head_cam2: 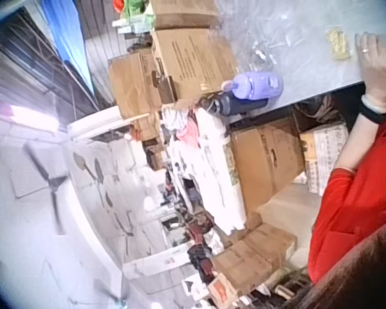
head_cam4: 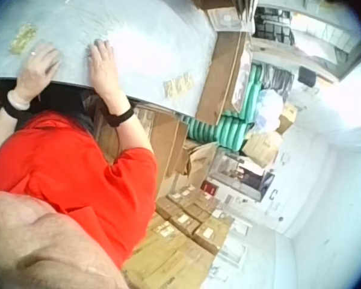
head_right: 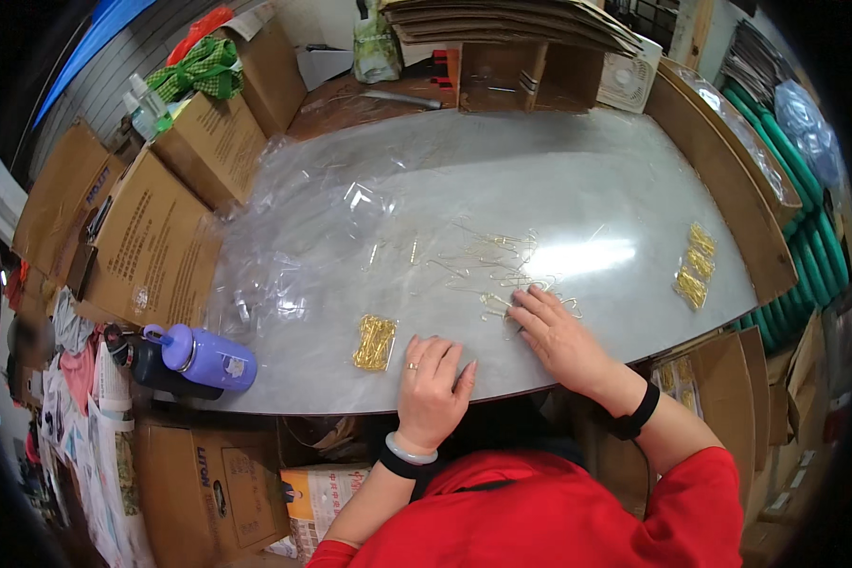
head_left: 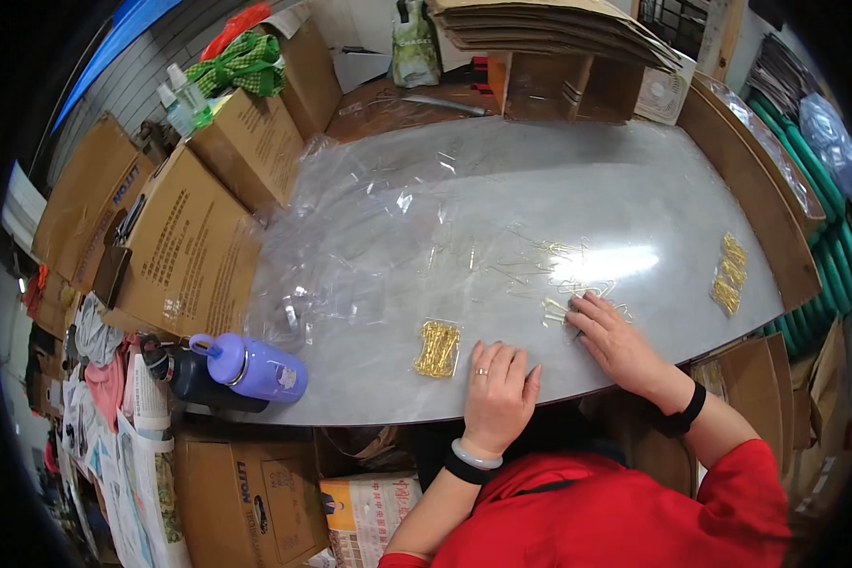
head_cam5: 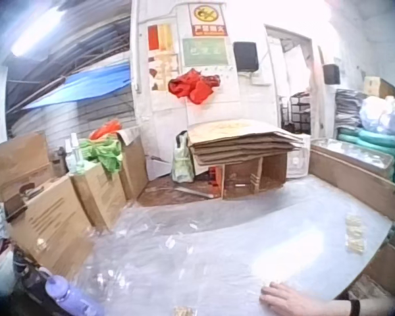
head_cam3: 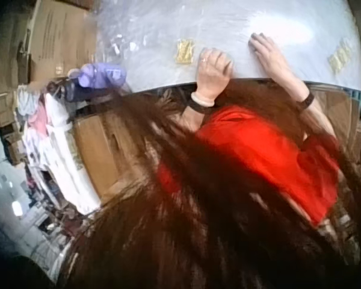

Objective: Counting and placing small gold-colored metal pins into plastic bags at a workstation.

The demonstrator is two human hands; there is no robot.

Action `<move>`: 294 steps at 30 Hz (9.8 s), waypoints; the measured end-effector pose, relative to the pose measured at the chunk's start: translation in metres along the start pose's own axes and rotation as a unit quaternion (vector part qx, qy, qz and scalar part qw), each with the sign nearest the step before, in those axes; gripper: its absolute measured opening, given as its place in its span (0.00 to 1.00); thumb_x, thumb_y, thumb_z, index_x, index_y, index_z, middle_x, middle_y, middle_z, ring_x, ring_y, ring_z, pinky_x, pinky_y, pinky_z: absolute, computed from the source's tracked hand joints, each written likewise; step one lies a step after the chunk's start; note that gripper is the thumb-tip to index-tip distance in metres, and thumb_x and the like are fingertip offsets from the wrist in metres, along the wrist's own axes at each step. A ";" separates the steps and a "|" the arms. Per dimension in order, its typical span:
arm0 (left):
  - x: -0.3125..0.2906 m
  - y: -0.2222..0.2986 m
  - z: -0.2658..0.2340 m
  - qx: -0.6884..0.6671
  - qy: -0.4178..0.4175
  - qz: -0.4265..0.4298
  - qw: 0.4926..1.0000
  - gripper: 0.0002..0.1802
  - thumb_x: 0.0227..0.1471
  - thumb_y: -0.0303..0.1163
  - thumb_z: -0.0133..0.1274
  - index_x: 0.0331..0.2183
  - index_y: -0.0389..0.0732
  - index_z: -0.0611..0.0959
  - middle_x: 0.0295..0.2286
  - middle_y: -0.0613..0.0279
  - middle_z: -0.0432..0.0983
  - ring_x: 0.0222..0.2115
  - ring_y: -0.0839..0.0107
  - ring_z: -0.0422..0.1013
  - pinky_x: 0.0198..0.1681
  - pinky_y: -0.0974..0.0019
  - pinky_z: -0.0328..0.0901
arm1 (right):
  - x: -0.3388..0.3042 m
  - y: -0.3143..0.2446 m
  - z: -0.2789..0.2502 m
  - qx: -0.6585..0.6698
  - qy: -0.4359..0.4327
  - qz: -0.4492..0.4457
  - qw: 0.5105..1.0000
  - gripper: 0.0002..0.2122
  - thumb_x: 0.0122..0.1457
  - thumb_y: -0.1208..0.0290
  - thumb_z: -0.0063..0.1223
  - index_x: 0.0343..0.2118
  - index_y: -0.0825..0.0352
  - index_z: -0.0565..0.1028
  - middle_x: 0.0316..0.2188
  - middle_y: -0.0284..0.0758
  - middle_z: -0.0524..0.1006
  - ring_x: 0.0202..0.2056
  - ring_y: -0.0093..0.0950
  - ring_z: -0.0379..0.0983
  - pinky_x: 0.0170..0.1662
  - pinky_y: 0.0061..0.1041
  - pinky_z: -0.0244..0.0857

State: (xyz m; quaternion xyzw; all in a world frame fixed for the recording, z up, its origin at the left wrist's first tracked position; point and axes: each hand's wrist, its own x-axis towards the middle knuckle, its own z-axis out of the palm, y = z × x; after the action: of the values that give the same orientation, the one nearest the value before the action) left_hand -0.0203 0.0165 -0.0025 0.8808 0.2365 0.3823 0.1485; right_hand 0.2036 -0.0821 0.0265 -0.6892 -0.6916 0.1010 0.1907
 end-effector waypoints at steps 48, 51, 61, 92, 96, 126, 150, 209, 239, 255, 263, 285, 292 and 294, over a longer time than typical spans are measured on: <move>0.021 0.042 0.023 -0.010 -0.108 0.008 0.994 0.18 0.51 0.31 0.61 0.45 0.39 0.83 0.42 0.56 0.72 0.47 0.52 0.66 0.61 0.43 0.55 | -0.005 -0.019 -0.009 0.054 0.181 0.088 0.978 0.06 0.55 0.76 0.58 0.36 0.69 0.78 0.35 0.41 0.76 0.38 0.44 0.74 0.40 0.38 0.70; 0.018 0.040 0.024 -0.021 -0.091 0.005 0.996 0.18 0.51 0.31 0.61 0.44 0.38 0.83 0.42 0.57 0.72 0.48 0.53 0.67 0.61 0.42 0.55 | -0.002 -0.018 -0.015 0.076 0.117 0.106 0.985 0.07 0.55 0.77 0.57 0.36 0.69 0.78 0.36 0.41 0.76 0.40 0.44 0.74 0.42 0.38 0.70; 0.017 0.039 0.022 -0.056 -0.080 -0.009 0.995 0.24 0.47 0.32 0.64 0.46 0.35 0.78 0.43 0.52 0.70 0.48 0.50 0.66 0.61 0.40 0.56 | -0.010 -0.028 -0.023 0.011 0.034 0.077 0.996 0.14 0.53 0.82 0.52 0.43 0.68 0.79 0.42 0.40 0.77 0.45 0.41 0.73 0.46 0.34 0.70; 0.005 0.023 -0.031 -0.035 -0.131 -0.092 0.987 0.35 0.49 0.26 0.64 0.57 0.31 0.70 0.53 0.45 0.66 0.53 0.50 0.65 0.54 0.56 0.64 | -0.012 -0.030 0.018 0.079 0.141 -0.089 0.983 0.14 0.50 0.74 0.64 0.41 0.65 0.77 0.43 0.35 0.75 0.47 0.38 0.70 0.53 0.36 0.65; 0.015 0.029 -0.033 -0.050 -0.190 -0.127 0.972 0.33 0.47 0.23 0.63 0.55 0.30 0.72 0.49 0.46 0.67 0.45 0.53 0.70 0.47 0.57 0.68 | -0.015 -0.039 0.015 0.069 0.167 -0.092 0.979 0.18 0.52 0.77 0.62 0.47 0.69 0.75 0.49 0.41 0.74 0.53 0.43 0.69 0.55 0.39 0.66; 0.038 0.029 -0.003 -0.135 -0.239 -0.079 0.959 0.27 0.47 0.22 0.63 0.50 0.34 0.76 0.45 0.43 0.66 0.44 0.45 0.70 0.47 0.54 0.68 | -0.027 -0.068 0.034 0.135 0.169 -0.001 0.976 0.28 0.54 0.92 0.43 0.61 0.79 0.59 0.63 0.59 0.58 0.64 0.57 0.56 0.66 0.44 0.54; 0.029 -0.005 -0.071 0.060 -0.042 -0.066 0.995 0.15 0.57 0.21 0.50 0.47 0.34 0.80 0.41 0.44 0.76 0.42 0.46 0.73 0.47 0.55 0.68 | -0.023 -0.040 0.023 0.013 0.221 -0.039 0.975 0.13 0.50 0.82 0.56 0.40 0.67 0.78 0.39 0.34 0.76 0.43 0.36 0.71 0.48 0.33 0.68; -0.043 0.050 -0.062 -0.605 -0.230 -0.474 0.598 0.54 0.58 0.16 0.49 0.69 0.53 0.34 0.43 0.47 0.74 0.41 0.65 0.76 0.48 0.59 0.75 | -0.025 -0.048 0.021 -0.002 0.185 -0.057 0.981 0.20 0.45 0.85 0.50 0.44 0.65 0.77 0.41 0.36 0.75 0.43 0.38 0.70 0.49 0.34 0.66; -0.068 0.042 -0.031 -0.674 -0.125 -0.527 0.503 0.23 0.66 0.22 0.41 0.60 0.35 0.61 0.54 0.48 0.68 0.56 0.59 0.69 0.62 0.54 0.65 | -0.028 -0.055 0.022 0.035 0.150 -0.060 0.986 0.18 0.47 0.84 0.52 0.43 0.65 0.77 0.41 0.37 0.75 0.43 0.38 0.69 0.47 0.33 0.67; -0.069 0.069 -0.066 -0.651 -0.087 -0.494 0.570 0.28 0.65 0.22 0.44 0.63 0.39 0.58 0.54 0.49 0.66 0.57 0.60 0.67 0.62 0.54 0.65 | -0.067 -0.084 0.029 0.139 0.137 -0.114 0.974 0.15 0.47 0.78 0.64 0.40 0.63 0.80 0.37 0.33 0.76 0.39 0.35 0.70 0.44 0.33 0.66; -0.024 0.060 -0.053 -0.634 -0.034 -0.391 0.667 0.38 0.65 0.21 0.42 0.69 0.48 0.45 0.52 0.51 0.65 0.54 0.63 0.69 0.60 0.55 0.67 | -0.025 -0.070 0.010 0.111 0.227 -0.136 0.958 0.15 0.45 0.79 0.65 0.39 0.60 0.82 0.36 0.32 0.77 0.38 0.35 0.71 0.42 0.33 0.68; 0.004 0.020 -0.008 0.014 -0.126 0.014 0.992 0.28 0.61 0.33 0.49 0.60 0.33 0.67 0.59 0.42 0.62 0.61 0.43 0.57 0.65 0.46 0.52 | -0.043 -0.072 0.040 0.061 0.221 -0.028 0.973 0.31 0.54 0.77 0.60 0.62 0.72 0.63 0.59 0.47 0.69 0.62 0.49 0.62 0.64 0.51 0.53; 0.002 0.024 -0.005 0.058 -0.102 0.019 0.993 0.26 0.60 0.32 0.50 0.58 0.33 0.69 0.58 0.43 0.63 0.60 0.42 0.59 0.64 0.46 0.55 | -0.022 -0.063 0.035 0.101 0.316 0.022 0.943 0.23 0.51 0.78 0.62 0.52 0.67 0.72 0.43 0.40 0.77 0.45 0.41 0.71 0.50 0.39 0.64; 0.003 0.025 -0.004 0.065 -0.101 0.024 0.992 0.26 0.60 0.32 0.50 0.57 0.33 0.70 0.58 0.43 0.63 0.59 0.42 0.59 0.63 0.46 0.56 | -0.018 -0.058 0.034 0.090 0.315 -0.006 0.945 0.23 0.51 0.79 0.62 0.52 0.66 0.73 0.42 0.40 0.77 0.46 0.41 0.72 0.51 0.38 0.64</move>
State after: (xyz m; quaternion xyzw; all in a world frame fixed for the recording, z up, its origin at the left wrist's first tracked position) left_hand -0.0140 -0.0025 0.0125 0.9281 0.2234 0.2788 0.1046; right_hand 0.1362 -0.0978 0.0167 -0.6620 -0.5881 -0.0607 0.4607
